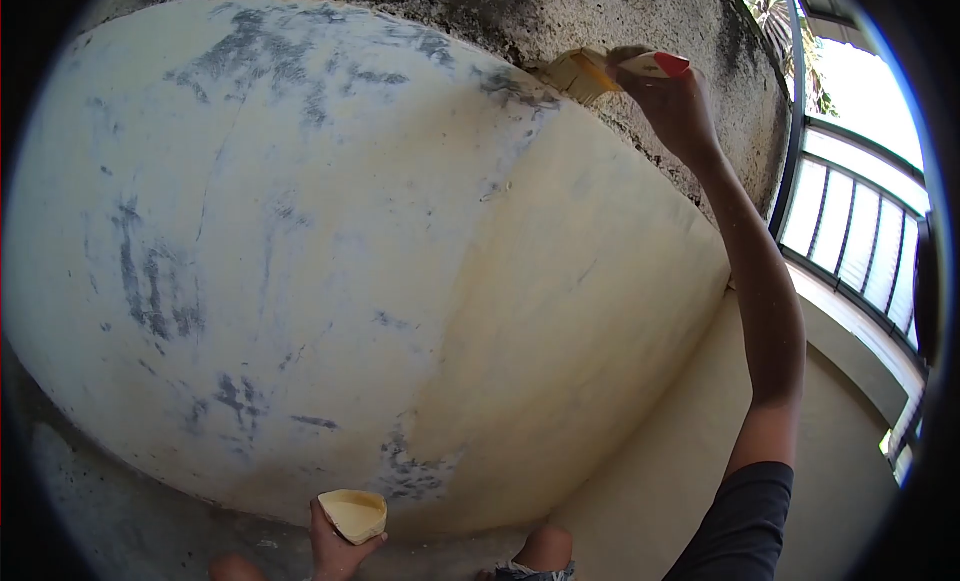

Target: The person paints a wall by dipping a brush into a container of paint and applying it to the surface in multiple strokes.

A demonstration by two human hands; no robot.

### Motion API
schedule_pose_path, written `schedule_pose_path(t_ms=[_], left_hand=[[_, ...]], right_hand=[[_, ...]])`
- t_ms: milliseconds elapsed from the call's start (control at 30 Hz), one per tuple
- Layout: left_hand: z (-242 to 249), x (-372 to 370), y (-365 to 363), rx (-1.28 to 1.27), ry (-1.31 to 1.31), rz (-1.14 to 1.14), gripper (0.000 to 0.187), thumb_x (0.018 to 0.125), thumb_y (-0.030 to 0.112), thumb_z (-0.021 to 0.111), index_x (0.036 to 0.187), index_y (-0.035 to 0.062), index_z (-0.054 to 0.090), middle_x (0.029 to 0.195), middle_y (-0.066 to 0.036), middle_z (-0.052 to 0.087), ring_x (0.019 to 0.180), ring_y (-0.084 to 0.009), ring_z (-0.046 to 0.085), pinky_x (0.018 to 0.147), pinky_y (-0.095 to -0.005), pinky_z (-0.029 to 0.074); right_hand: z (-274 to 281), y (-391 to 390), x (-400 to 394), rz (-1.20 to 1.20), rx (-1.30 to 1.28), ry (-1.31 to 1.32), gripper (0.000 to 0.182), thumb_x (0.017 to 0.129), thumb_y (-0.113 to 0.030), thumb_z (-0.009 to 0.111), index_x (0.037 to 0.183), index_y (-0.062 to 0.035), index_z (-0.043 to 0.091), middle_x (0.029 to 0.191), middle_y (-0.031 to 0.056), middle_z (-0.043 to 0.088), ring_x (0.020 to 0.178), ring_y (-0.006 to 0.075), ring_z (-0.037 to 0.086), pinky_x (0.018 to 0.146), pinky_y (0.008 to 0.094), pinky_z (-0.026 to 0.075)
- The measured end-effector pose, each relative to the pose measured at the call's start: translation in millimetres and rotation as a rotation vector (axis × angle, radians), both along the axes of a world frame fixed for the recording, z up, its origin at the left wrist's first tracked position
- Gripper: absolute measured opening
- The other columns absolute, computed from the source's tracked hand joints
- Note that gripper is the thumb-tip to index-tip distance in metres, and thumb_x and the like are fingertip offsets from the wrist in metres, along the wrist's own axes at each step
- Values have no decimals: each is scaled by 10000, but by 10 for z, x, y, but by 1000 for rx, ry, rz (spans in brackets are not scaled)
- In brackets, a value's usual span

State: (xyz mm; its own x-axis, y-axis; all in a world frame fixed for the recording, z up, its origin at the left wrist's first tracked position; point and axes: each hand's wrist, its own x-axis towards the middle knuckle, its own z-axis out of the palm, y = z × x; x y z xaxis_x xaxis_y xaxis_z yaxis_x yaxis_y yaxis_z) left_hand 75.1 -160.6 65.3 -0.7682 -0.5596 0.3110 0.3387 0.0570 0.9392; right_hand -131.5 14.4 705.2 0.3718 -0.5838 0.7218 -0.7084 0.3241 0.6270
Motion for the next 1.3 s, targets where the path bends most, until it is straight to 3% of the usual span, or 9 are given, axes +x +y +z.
schedule_pose_path(t_ms=[133,233,533,633,767,967,1067,1167,1300], left_hand=[[45,36,6,-90,-41,35,872,595,88,975,1229,44,378,1168,-140,612,1086,-240,656,936,-385,551],[6,65,29,-93,-50,31,868,592,99,975,1229,45,387,1148,-138,620,1077,-241,658,931,-381,549],[9,170,63,-252,-109,136,831,598,136,974,1213,19,429,1120,-180,670,1045,-306,696,901,-415,558],[56,176,106,-240,-89,126,836,600,150,972,1218,15,425,1115,-188,667,1039,-321,695,898,-422,555],[31,176,118,-209,-91,106,835,601,158,971,1218,17,425,1125,-190,656,1052,-324,686,903,-427,548],[-99,79,85,-242,-89,115,858,587,166,975,1222,20,416,1126,-178,638,1042,-308,669,904,-422,539],[-61,67,118,-226,-99,102,850,587,159,974,1217,22,421,1133,-169,634,1040,-295,666,905,-413,538],[82,130,171,-199,-119,70,854,609,127,959,1251,27,405,1158,-152,624,1062,-268,656,924,-398,537],[89,212,126,-203,-146,40,869,637,94,942,1299,33,382,1184,-136,617,1088,-237,648,947,-380,534]], right_hand=[[-561,-91,47,-270,-48,78,138,924,-177,738,1057,-142,742,902,50,788,702,165,761,586,304,611],[-1703,-198,-141,-213,216,237,196,899,-149,683,1083,-104,632,1359,182,632,1160,323,688,893,403,605],[-5275,-159,218,-156,468,-171,247,926,-227,611,1115,-68,604,1350,245,621,1187,389,671,938,443,600],[-5347,69,218,-81,643,-563,222,926,-214,609,1120,-109,637,1350,170,646,1150,335,694,879,424,604],[-3950,631,-138,-32,413,-959,113,942,-159,624,1010,-127,707,1117,102,746,947,333,719,810,417,581],[-1554,1228,-255,-73,-28,-388,125,901,-14,700,1013,-62,725,1137,161,740,1091,330,712,918,381,581],[-988,1309,-292,-223,-182,31,219,847,33,659,989,-123,718,1168,163,728,971,336,736,809,378,599],[-1331,1200,-477,-311,-269,-118,185,820,18,672,970,-90,686,1207,165,715,1070,340,711,864,392,599],[-3112,1027,-566,-379,-23,-26,193,819,-61,709,995,-81,632,1405,214,601,1214,381,653,917,396,596]])
